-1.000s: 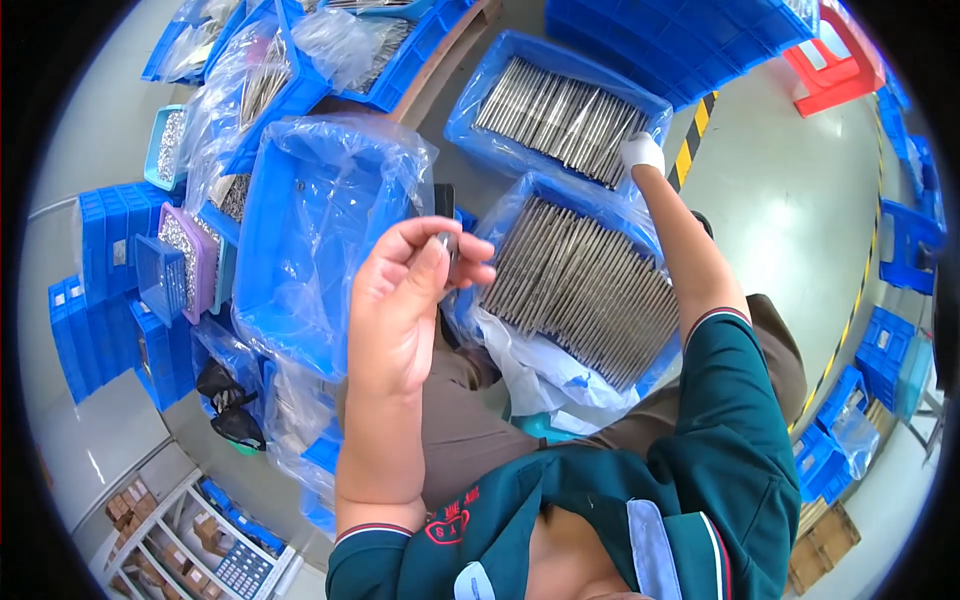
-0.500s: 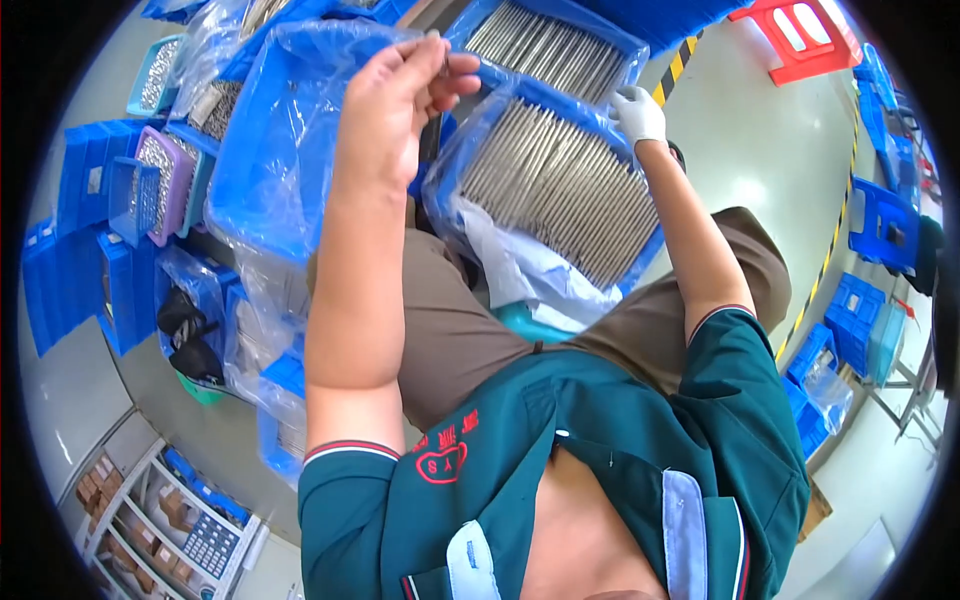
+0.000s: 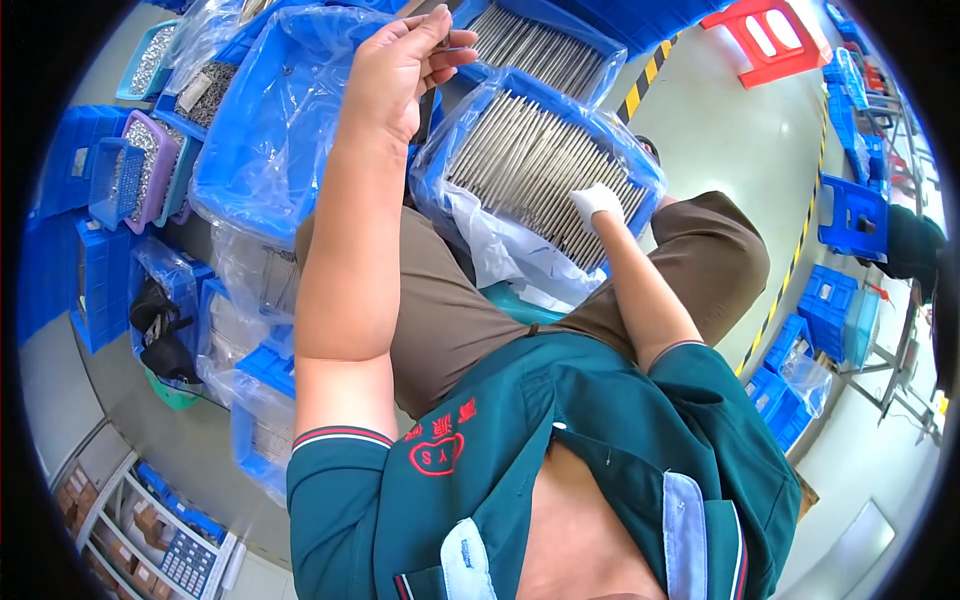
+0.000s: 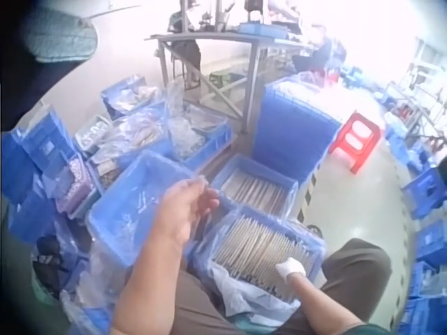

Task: Inspecting and sorting long metal rods into different blue bins on a factory floor.

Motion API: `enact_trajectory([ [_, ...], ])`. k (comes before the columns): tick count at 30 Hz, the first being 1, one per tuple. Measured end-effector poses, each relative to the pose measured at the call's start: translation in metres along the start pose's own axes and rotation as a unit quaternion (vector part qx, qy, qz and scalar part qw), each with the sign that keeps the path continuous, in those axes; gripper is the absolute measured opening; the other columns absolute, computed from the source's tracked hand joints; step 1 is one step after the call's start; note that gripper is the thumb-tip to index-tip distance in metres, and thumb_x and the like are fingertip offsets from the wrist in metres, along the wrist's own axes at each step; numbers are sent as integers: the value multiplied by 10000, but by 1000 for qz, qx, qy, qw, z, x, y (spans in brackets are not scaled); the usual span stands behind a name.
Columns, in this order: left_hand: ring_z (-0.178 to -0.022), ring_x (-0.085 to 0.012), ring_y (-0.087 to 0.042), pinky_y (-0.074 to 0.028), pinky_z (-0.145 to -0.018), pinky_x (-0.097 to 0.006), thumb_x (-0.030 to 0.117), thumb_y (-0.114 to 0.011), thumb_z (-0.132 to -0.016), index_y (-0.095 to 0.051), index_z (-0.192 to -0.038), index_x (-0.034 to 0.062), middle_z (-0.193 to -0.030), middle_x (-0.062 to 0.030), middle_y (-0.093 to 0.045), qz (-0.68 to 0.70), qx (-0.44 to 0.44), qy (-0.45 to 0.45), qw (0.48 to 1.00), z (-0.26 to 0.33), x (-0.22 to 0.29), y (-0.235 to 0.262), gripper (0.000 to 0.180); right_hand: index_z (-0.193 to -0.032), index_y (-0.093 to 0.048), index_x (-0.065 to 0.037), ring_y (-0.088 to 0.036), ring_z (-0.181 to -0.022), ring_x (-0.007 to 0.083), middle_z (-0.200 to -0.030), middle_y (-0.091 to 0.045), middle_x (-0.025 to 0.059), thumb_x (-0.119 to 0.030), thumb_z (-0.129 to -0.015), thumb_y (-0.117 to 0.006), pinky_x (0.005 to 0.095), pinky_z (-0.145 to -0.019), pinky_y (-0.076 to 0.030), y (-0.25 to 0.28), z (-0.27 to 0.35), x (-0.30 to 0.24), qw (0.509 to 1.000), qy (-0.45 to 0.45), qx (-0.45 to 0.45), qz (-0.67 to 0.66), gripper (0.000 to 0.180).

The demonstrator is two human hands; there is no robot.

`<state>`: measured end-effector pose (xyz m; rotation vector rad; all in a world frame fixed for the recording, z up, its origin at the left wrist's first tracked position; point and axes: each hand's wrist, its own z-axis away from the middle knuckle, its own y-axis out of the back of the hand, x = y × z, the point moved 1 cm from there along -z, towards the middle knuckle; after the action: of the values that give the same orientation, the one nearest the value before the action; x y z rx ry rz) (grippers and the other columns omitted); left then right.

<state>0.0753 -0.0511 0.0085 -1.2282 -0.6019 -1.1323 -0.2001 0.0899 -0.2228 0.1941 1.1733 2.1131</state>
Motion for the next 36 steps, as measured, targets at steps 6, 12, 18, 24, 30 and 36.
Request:
enact_trajectory([
  [6,-702,-152,-622,-462,-644,-251,248,-599,-879,-600,-893,81,-804,-49,-651,3,3,-4,1000,4,5,-3,168,-990,-638,66,-601,-1003,378,-1006,-607,302,-321,-704,-552,380,-866,-474,-3,23,-25,996,-69,25,-42,489],
  [12,-697,-149,-623,-469,-646,-249,247,-604,-875,-598,-885,78,-798,-51,-651,10,-8,-7,1000,4,7,2,169,-1000,-641,51,-589,-1031,378,-1031,-607,288,-284,-711,-545,374,-877,-467,-6,14,-29,992,-102,45,-52,453],
  [18,-677,-142,-615,-460,-617,-245,238,-606,-869,-597,-878,75,-788,-54,-652,-11,3,-27,1000,6,13,0,163,-954,-640,85,-659,-839,363,-862,-647,273,-268,-740,-533,360,-761,-518,-18,-8,2,982,-144,56,-105,425],
  [24,-677,-142,-614,-455,-626,-242,244,-608,-870,-599,-874,74,-783,-54,-648,0,1,-23,1000,9,12,5,170,-974,-639,72,-630,-953,360,-967,-642,257,-303,-716,-582,361,-818,-501,-27,12,-1,984,-142,68,-84,458],
  [30,-698,-144,-615,-444,-646,-267,273,-614,-867,-604,-885,68,-796,-53,-651,6,-17,-5,1000,5,5,-10,206,-946,-664,23,-600,-1008,349,-1023,-621,250,-324,-750,-523,357,-883,-465,-15,-11,-25,996,-74,40,-31,423],
  [36,-735,-163,-605,-444,-681,-278,291,-619,-863,-588,-924,45,-856,-83,-644,20,-13,-10,1000,2,6,2,255,-1209,-576,-81,-514,-1186,282,-1266,-544,141,-403,-812,-490,339,-963,-415,-16,-41,-63,988,-24,-75,136,518],
])
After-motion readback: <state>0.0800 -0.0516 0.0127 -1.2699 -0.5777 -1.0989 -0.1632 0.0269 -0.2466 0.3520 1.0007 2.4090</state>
